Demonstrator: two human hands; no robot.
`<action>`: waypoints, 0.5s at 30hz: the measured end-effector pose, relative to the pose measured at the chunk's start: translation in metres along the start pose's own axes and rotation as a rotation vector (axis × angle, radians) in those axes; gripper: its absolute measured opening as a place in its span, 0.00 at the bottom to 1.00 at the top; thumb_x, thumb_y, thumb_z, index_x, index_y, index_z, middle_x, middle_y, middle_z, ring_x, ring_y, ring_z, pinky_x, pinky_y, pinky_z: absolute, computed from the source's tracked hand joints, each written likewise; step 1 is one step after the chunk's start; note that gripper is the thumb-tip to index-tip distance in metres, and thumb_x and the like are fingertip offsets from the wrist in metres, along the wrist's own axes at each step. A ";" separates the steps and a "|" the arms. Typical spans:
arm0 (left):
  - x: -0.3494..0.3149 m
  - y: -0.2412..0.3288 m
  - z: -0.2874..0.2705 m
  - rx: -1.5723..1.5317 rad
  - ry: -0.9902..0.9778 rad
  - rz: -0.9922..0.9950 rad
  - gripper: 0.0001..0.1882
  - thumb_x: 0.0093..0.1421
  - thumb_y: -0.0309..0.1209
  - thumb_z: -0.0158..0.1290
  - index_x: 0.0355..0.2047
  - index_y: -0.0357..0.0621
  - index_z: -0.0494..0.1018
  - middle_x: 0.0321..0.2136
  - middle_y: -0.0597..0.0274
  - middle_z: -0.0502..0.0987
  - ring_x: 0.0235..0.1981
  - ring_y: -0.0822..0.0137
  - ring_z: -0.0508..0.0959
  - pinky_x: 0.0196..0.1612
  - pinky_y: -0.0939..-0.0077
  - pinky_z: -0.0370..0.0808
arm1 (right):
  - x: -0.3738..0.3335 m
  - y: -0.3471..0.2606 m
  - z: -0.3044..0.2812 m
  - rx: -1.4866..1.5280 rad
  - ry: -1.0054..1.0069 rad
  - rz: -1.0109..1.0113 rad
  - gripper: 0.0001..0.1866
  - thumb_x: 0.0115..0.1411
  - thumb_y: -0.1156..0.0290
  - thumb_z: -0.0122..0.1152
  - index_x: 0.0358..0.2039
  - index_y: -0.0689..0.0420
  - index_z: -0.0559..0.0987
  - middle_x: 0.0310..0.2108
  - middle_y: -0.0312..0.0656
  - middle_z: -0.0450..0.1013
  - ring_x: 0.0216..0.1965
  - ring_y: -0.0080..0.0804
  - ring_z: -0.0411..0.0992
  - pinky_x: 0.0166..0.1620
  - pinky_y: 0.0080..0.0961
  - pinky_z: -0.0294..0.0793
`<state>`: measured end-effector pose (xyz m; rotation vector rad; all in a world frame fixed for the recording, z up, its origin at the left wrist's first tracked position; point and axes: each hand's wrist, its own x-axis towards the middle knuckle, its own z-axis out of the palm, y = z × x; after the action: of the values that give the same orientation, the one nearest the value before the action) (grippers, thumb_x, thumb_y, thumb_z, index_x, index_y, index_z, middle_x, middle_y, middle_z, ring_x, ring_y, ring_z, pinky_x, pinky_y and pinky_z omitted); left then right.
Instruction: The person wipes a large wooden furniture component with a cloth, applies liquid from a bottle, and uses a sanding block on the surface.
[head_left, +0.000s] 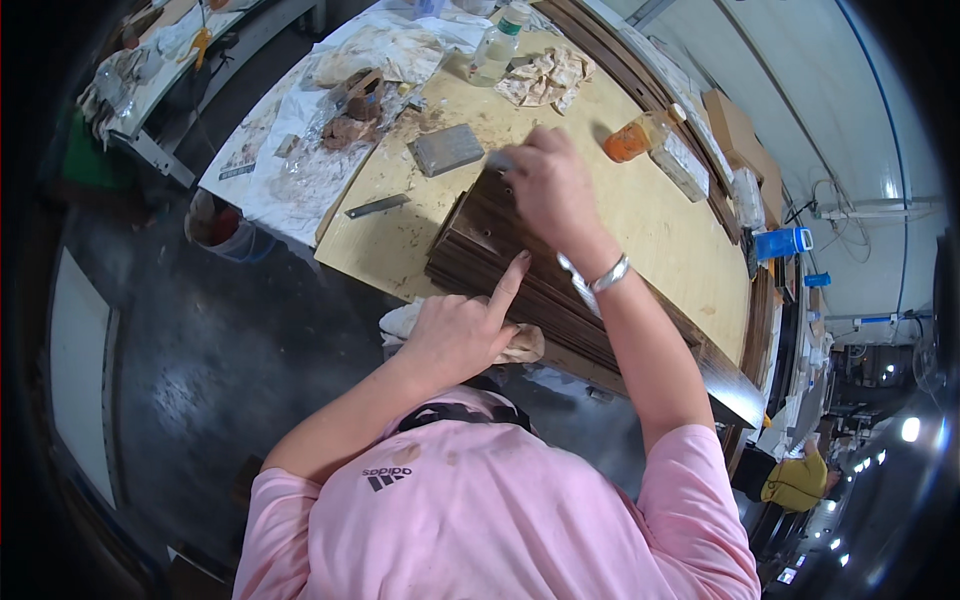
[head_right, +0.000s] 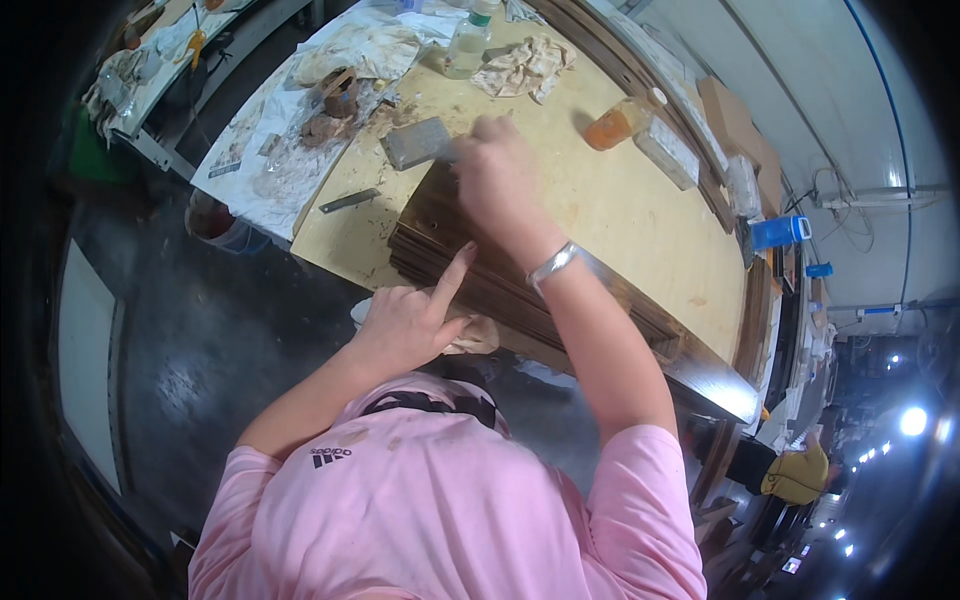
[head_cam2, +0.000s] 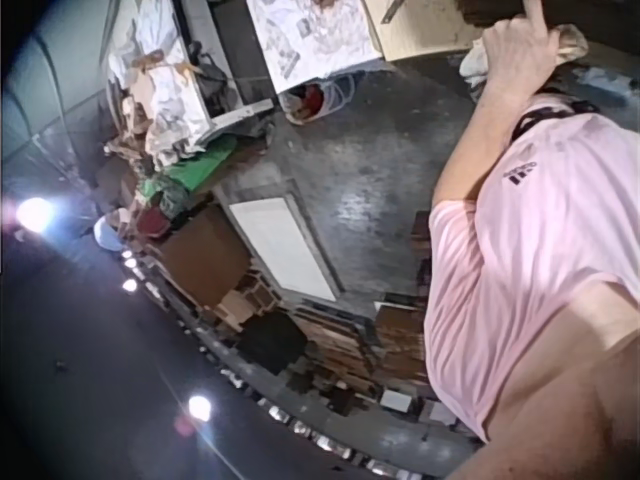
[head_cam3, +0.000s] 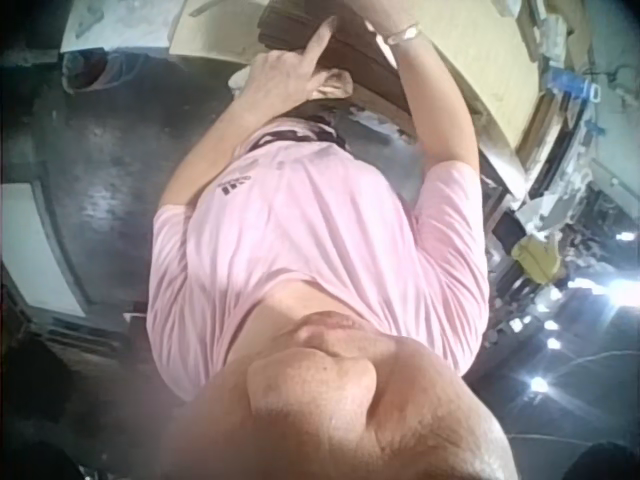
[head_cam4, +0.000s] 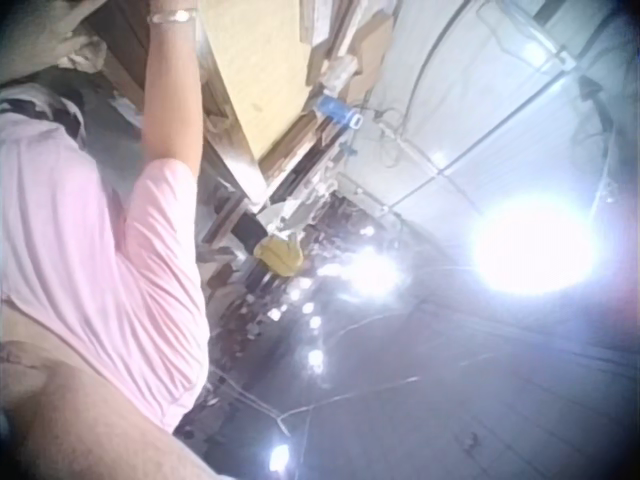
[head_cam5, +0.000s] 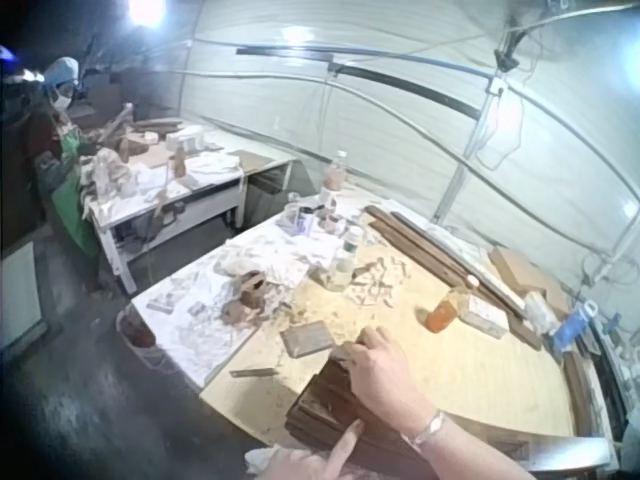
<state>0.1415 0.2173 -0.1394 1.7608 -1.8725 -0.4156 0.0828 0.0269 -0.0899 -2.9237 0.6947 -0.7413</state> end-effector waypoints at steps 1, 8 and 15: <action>-0.001 0.000 0.002 -0.001 0.004 -0.004 0.44 0.58 0.43 0.58 0.70 0.40 0.52 0.18 0.55 0.78 0.17 0.51 0.79 0.22 0.56 0.76 | 0.004 0.005 -0.004 -0.029 0.022 0.025 0.13 0.46 0.79 0.69 0.35 0.57 0.85 0.33 0.44 0.73 0.40 0.42 0.71 0.42 0.33 0.74; -0.006 -0.010 0.018 -0.053 0.143 0.032 0.48 0.57 0.42 0.59 0.72 0.44 0.47 0.13 0.54 0.75 0.17 0.49 0.78 0.23 0.55 0.75 | -0.010 -0.042 -0.008 0.322 -0.218 -0.087 0.13 0.48 0.77 0.69 0.37 0.57 0.86 0.33 0.44 0.73 0.40 0.43 0.72 0.44 0.36 0.74; -0.002 -0.011 0.014 -0.094 0.080 0.043 0.48 0.56 0.41 0.60 0.71 0.44 0.48 0.11 0.53 0.73 0.15 0.48 0.77 0.22 0.55 0.74 | 0.015 0.018 0.002 0.116 0.042 0.272 0.11 0.54 0.68 0.67 0.33 0.62 0.85 0.29 0.50 0.75 0.29 0.49 0.74 0.36 0.40 0.73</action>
<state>0.1425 0.2160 -0.1575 1.6485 -1.8018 -0.4046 0.0883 0.0042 -0.0875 -2.6438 0.9917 -0.7850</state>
